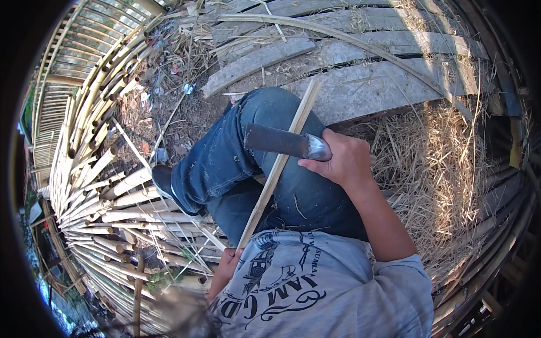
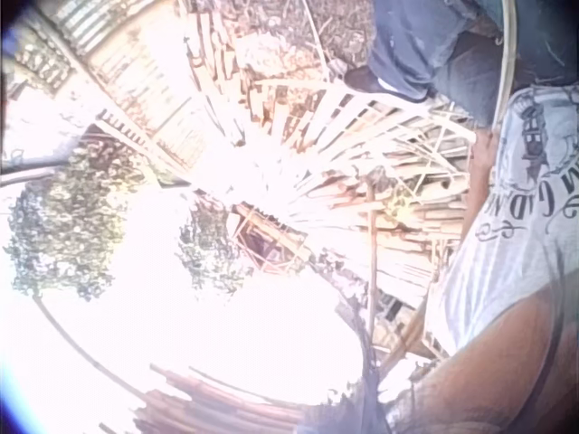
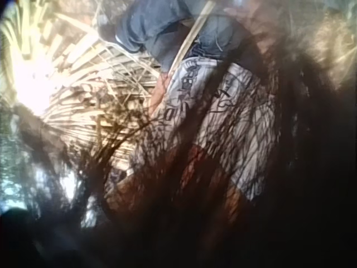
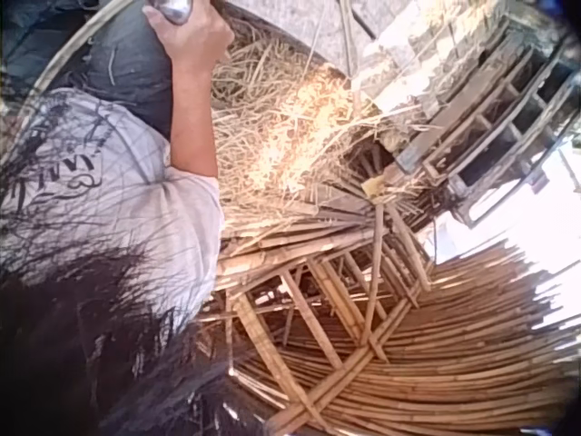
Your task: The person splits and shaves strips of bamboo lengthwise using a cleaver.
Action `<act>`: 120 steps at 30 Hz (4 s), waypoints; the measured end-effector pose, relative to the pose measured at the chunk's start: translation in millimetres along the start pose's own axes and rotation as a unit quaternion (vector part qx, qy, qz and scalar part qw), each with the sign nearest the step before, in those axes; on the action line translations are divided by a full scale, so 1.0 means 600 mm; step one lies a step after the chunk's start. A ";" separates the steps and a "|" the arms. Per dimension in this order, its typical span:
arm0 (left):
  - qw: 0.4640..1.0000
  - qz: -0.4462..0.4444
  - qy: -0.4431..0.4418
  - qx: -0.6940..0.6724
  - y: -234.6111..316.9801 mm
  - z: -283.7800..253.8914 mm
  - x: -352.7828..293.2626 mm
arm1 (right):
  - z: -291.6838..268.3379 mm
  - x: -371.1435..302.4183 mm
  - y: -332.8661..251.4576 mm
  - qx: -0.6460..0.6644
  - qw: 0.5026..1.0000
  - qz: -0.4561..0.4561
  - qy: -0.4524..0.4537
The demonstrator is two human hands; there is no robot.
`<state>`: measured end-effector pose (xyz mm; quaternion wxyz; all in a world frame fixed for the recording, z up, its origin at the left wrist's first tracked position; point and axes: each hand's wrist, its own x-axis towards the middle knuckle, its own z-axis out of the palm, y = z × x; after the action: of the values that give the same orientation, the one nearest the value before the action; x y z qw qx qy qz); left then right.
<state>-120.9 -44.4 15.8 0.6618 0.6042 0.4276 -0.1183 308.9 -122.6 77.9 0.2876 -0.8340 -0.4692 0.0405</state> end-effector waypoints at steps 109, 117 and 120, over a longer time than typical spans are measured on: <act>0.928 0.100 0.303 0.190 -0.051 0.067 0.039 | -0.105 0.056 -0.036 0.525 0.757 0.291 -0.259; 0.931 0.105 0.290 0.198 -0.051 0.062 0.039 | -0.103 0.063 -0.027 0.540 0.754 0.268 -0.262; 0.932 0.085 0.283 0.209 -0.051 0.060 0.038 | -0.096 0.064 -0.017 0.529 0.753 0.256 -0.296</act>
<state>-112.5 -76.0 -25.3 0.3795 0.7714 0.5100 0.0277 342.0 -113.3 138.8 0.5086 -0.5835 -0.2035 0.5995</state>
